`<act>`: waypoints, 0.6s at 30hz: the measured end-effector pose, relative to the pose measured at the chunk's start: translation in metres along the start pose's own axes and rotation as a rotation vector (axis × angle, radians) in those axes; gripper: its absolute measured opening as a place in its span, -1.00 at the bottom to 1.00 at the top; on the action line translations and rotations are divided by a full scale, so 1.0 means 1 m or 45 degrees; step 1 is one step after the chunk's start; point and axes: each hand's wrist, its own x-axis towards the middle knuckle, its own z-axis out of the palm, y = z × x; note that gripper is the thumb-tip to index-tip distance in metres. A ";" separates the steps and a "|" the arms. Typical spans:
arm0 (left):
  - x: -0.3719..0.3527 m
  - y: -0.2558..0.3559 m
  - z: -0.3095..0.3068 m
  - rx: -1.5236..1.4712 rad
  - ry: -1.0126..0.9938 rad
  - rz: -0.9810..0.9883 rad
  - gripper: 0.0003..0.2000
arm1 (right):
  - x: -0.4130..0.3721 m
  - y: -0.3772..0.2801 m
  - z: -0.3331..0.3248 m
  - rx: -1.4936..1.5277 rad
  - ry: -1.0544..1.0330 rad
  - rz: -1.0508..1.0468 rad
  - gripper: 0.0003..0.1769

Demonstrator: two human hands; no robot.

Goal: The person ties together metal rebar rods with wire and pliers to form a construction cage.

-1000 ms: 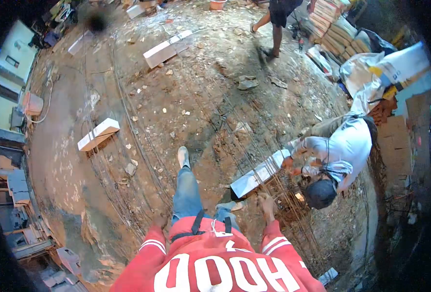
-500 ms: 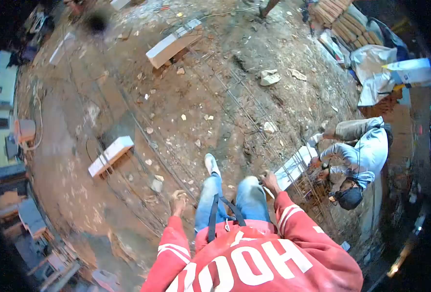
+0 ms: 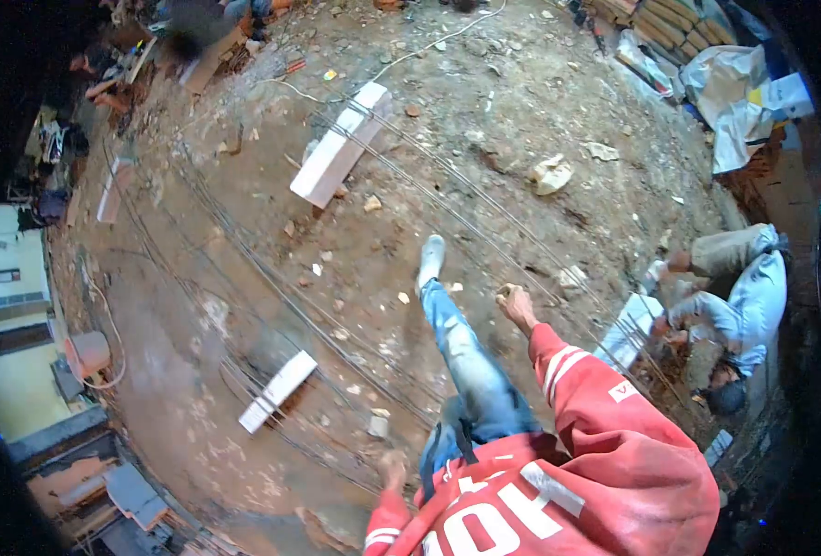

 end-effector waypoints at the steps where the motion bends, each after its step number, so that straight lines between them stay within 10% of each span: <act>1: -0.019 0.072 -0.017 0.065 -0.090 -0.244 -0.74 | 0.026 -0.008 0.008 -0.120 0.066 0.004 -0.68; 2: 0.013 -0.042 -0.017 0.455 -0.248 0.260 -0.74 | 0.047 -0.019 0.019 -0.236 0.122 0.021 -0.64; 9: 0.117 0.068 -0.108 1.502 -0.433 0.610 -0.74 | 0.217 -0.033 0.090 -0.308 0.073 0.155 -0.31; 10: 0.142 0.110 -0.110 0.417 -0.107 0.175 -0.76 | 0.235 -0.038 0.097 -0.368 0.158 0.180 -0.34; 11: 0.177 0.150 -0.119 0.268 -0.107 0.066 -0.79 | 0.247 -0.045 0.103 -0.425 0.239 0.200 -0.38; 18: 0.418 0.431 -0.062 0.825 -0.209 0.421 -0.79 | 0.284 -0.105 0.100 -0.331 -0.259 0.639 -0.38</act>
